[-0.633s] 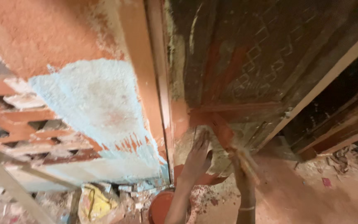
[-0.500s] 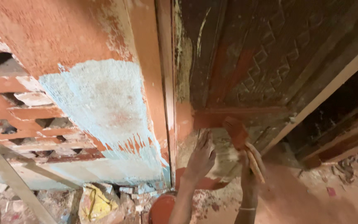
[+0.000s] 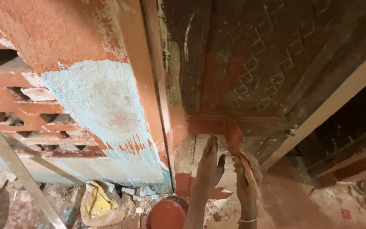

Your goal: The person paints a wooden door with reddish-brown paint using a brush. They dip the brush into a paint container and apply paint to the door's surface, focusing on the lower section and edges.

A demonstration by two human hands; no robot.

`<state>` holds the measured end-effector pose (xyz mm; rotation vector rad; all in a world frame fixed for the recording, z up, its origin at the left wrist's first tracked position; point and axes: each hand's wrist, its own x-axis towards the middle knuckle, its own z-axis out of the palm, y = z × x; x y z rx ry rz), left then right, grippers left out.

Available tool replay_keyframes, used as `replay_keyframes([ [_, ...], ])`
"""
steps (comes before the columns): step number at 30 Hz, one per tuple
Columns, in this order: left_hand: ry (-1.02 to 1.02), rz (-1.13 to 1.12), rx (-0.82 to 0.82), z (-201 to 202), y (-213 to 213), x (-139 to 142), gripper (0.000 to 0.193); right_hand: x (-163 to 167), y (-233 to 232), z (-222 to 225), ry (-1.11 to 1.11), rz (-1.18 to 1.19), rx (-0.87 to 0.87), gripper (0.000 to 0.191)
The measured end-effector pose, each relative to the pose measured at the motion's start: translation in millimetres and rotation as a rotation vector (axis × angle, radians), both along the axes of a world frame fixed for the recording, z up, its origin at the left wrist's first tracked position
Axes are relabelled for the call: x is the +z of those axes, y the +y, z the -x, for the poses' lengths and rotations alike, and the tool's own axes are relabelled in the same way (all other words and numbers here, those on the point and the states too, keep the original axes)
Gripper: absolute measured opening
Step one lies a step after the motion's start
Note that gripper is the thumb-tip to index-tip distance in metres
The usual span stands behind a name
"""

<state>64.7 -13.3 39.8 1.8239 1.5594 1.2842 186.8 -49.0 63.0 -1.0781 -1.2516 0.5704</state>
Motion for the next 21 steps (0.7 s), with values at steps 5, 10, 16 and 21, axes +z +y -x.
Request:
replay_keyframes([
  [5, -0.003, 0.088, 0.047, -19.3, 0.3, -4.6, 0.067, -54.6, 17.0, -54.5, 0.107, 0.055, 0.040, 0.026],
  [10, -0.054, 0.078, 0.113, -34.8, -8.4, -17.4, 0.069, -80.7, 24.5, -90.7, 0.184, 0.067, 0.017, 0.027],
  [16, -0.020, 0.130, 0.152, -45.9, -17.2, -25.7, 0.069, -43.0, 36.7, -86.3, 0.163, -0.073, -0.018, 0.027],
  [21, -0.028, 0.066, 0.143, -48.0, -24.0, -27.2, 0.068, -1.7, 53.0, -65.6, 0.078, -0.176, 0.028, 0.026],
])
